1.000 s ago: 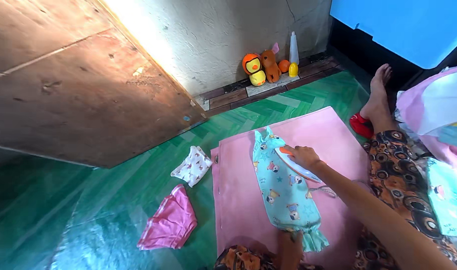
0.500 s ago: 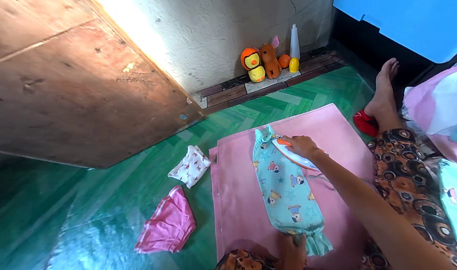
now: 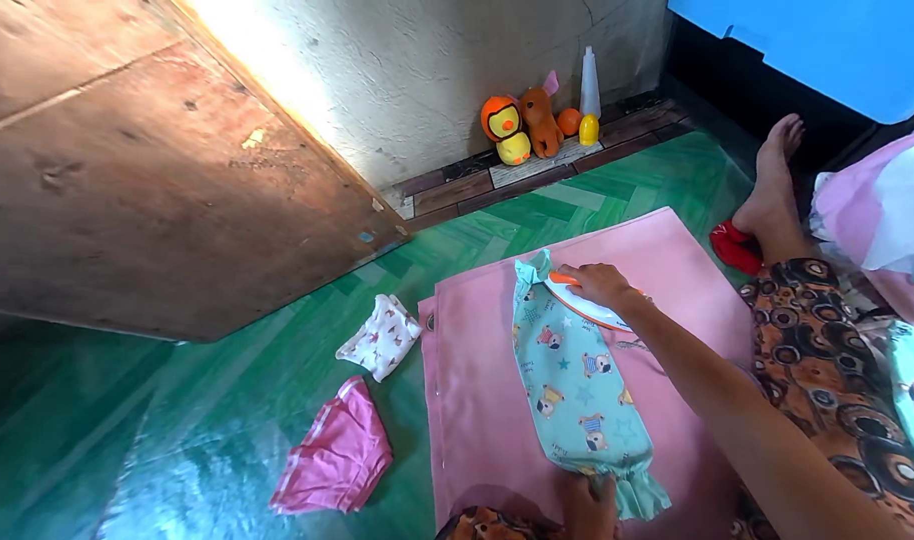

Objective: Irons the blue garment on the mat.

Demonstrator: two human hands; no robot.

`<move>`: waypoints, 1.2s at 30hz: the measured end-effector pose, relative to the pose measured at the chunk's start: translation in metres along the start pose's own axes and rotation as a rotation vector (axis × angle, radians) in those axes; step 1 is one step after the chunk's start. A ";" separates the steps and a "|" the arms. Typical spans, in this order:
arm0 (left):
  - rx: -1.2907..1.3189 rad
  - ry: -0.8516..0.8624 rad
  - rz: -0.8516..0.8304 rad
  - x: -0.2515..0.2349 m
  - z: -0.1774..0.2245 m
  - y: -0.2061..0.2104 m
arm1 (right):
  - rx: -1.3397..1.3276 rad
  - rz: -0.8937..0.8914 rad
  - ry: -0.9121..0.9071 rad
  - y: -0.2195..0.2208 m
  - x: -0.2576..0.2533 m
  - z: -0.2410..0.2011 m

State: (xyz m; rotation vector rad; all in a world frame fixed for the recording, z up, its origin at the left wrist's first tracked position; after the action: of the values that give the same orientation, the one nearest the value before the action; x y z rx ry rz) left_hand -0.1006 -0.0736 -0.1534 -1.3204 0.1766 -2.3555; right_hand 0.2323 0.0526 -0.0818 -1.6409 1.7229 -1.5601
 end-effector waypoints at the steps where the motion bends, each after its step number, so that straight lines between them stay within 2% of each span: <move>1: -0.002 0.001 -0.001 0.000 0.000 0.000 | -0.005 0.004 0.000 0.000 0.000 0.000; 19: 0.009 0.094 0.028 -0.001 -0.002 0.002 | -0.067 -0.032 -0.008 0.022 0.034 -0.014; 28: -0.053 0.018 -0.008 0.002 0.005 -0.001 | -0.053 -0.056 -0.023 0.040 0.063 -0.024; 36: -0.093 0.029 0.010 -0.001 0.000 -0.001 | -0.038 -0.067 -0.085 0.058 0.083 -0.026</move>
State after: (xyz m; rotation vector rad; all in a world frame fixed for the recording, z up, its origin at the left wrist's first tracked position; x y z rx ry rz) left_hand -0.1001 -0.0718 -0.1540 -1.3254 0.3040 -2.3846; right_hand 0.1557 -0.0184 -0.0835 -1.7743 1.6801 -1.4727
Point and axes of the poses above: each hand's wrist, its own x-axis away from the middle knuckle, its own y-axis out of the palm, z = x × y, the point moved 3 cm from there along -x, towards the middle knuckle, and after that the axes turned 7 degrees about -z, right-handed, at the moved point
